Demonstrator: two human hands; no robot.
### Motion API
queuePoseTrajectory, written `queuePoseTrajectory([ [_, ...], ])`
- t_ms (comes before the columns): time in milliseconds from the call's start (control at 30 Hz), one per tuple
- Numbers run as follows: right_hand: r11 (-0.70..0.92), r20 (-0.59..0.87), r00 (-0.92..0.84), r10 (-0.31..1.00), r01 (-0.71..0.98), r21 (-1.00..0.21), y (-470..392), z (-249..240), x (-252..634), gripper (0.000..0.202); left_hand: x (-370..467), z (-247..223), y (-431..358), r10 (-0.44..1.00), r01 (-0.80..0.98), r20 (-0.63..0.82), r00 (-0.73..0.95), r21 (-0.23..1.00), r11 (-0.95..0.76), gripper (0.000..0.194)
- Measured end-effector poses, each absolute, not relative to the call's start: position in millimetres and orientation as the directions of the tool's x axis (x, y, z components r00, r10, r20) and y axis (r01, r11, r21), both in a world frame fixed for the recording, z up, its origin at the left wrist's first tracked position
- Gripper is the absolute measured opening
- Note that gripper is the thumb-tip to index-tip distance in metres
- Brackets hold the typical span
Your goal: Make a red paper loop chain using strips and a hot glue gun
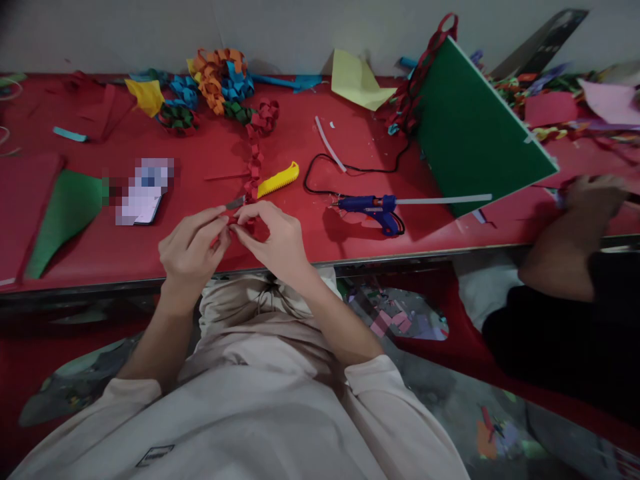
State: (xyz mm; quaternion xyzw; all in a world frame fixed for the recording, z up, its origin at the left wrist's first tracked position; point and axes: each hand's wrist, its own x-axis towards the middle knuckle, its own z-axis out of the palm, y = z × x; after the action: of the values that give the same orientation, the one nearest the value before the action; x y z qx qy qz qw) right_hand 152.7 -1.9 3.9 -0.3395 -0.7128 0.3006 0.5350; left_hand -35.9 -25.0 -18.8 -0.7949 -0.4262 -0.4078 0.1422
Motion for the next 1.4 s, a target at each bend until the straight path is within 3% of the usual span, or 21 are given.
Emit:
queuePoseTrajectory([
  [200,0.5,0.445,-0.318,0.837,0.111,-0.859,16.7,6.3,155.8,0.018,-59.4,-2.3,-7.3,0.449,0.656,0.681,0.578,-0.061,-0.752,0.049],
  [300,0.426,0.363,-0.399,0.842,0.079,-0.901,30.7,4.5,159.9,0.021,-67.0,13.9,-1.9,0.435,0.603,0.634,0.639,-0.062,-0.795,0.046],
  [467,0.24,0.206,-0.516,0.832,-0.001,-0.971,37.0,3.3,164.3,0.02,-71.1,24.5,3.0,0.579,0.616,0.591,0.561,0.169,-0.769,0.029],
  [533,0.209,0.191,-0.499,0.845,-0.02,-0.978,34.5,1.1,161.9,0.02,-67.5,19.5,2.0,0.631,0.67,0.606,0.484,0.207,-0.713,0.026],
  [633,0.238,0.232,-0.371,0.899,-0.031,-0.971,28.6,-4.7,155.2,0.019,-51.4,6.6,-5.4,0.621,0.76,0.741,0.253,0.245,-0.602,0.023],
  [700,0.296,0.28,-0.27,0.921,0.016,-0.955,23.6,-7.8,151.4,0.018,-36.1,-1.6,-13.8,0.604,0.749,0.797,0.008,0.395,-0.532,0.019],
  [833,0.441,0.418,-0.173,0.892,0.128,-0.888,11.7,-8.0,149.8,0.012,-11.2,-11.8,-28.6,0.786,0.517,0.597,-0.163,0.73,-0.447,0.019],
  [967,0.519,0.497,-0.163,0.852,0.142,-0.843,1.0,-3.4,151.0,0.006,-1.5,-18.0,-30.5,0.89,0.251,0.386,-0.244,0.911,-0.326,0.02],
  [1133,0.578,0.548,-0.192,0.814,0.175,-0.797,-11.3,-4.7,155.2,0.011,0.1,-26.4,-27.0,0.905,0.027,0.291,-0.309,0.954,-0.298,0.025],
  [1233,0.605,0.556,-0.249,0.793,0.217,-0.766,-20.9,-13.2,159.4,0.022,-1.6,-30.2,-26.7,0.899,0.046,0.335,-0.282,0.941,-0.336,0.033],
  [1400,0.616,0.587,-0.195,0.786,0.171,-0.769,-36.5,-30.7,163.9,0.03,0.4,-32.6,-26.7,0.899,0.105,0.395,-0.189,0.918,-0.382,0.043],
])
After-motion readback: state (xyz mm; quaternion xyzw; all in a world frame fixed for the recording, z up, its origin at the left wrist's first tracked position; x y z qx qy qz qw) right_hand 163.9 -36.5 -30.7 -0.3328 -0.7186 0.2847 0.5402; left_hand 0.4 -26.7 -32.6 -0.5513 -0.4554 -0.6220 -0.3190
